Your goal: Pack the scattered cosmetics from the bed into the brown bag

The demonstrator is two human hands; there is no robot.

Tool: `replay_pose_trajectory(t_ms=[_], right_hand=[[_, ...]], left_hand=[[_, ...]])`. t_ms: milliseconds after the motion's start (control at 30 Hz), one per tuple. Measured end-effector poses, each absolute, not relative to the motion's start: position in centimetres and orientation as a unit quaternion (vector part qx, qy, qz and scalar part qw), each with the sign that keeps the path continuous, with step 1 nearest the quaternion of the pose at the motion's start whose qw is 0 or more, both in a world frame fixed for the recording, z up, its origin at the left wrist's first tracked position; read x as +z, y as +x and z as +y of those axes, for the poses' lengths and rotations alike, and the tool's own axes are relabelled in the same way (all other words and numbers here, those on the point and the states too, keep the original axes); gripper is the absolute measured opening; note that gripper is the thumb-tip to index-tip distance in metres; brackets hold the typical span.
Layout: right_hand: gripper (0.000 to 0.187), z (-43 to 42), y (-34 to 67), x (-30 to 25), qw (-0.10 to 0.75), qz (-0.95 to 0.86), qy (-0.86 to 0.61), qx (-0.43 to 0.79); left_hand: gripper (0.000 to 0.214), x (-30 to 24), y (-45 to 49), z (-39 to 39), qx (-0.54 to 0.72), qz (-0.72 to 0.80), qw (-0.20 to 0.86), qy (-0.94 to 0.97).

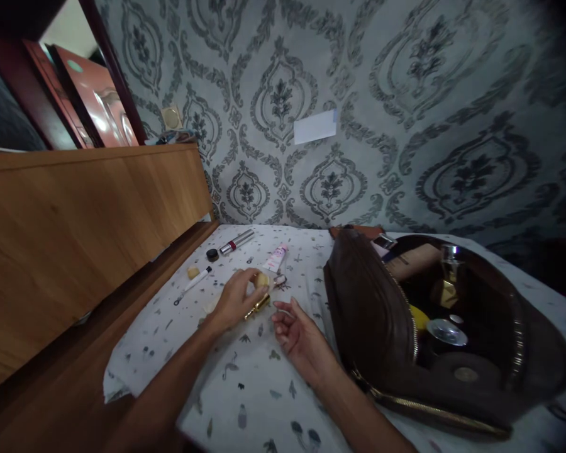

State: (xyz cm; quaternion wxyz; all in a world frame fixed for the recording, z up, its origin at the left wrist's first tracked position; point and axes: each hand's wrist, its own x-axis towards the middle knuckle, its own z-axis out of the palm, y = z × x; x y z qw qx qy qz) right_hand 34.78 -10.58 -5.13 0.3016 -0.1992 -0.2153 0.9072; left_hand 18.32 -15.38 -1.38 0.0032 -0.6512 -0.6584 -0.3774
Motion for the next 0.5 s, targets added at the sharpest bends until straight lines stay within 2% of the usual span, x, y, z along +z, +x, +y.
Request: replay_pose_trajectory(t_ms=[133,367,433,500], right_hand=[[0.029,-10.5,34.9,-5.1,0.294,-0.219,-0.201,0.908],[0.028,-10.7,34.8,-4.8,0.3,-0.204,-0.212,0.907],[0.028,-10.7,34.8,-4.7,0.302,-0.202,-0.213,0.907],[0.027,-10.7,34.9,-4.6,0.302,-0.201,-0.215,0.907]], left_hand=[[0.031,-2.0,16.6,-14.9,-0.302,-0.736,0.059,-0.603],[0.02,-3.0,16.1,-14.0,-0.205,-0.746,0.057,-0.631],[0.023,-2.2,16.5,-14.1,-0.203,-0.744,0.058,-0.634],[0.025,-0.6,17.3,-15.0,-0.255,-0.726,0.076,-0.634]])
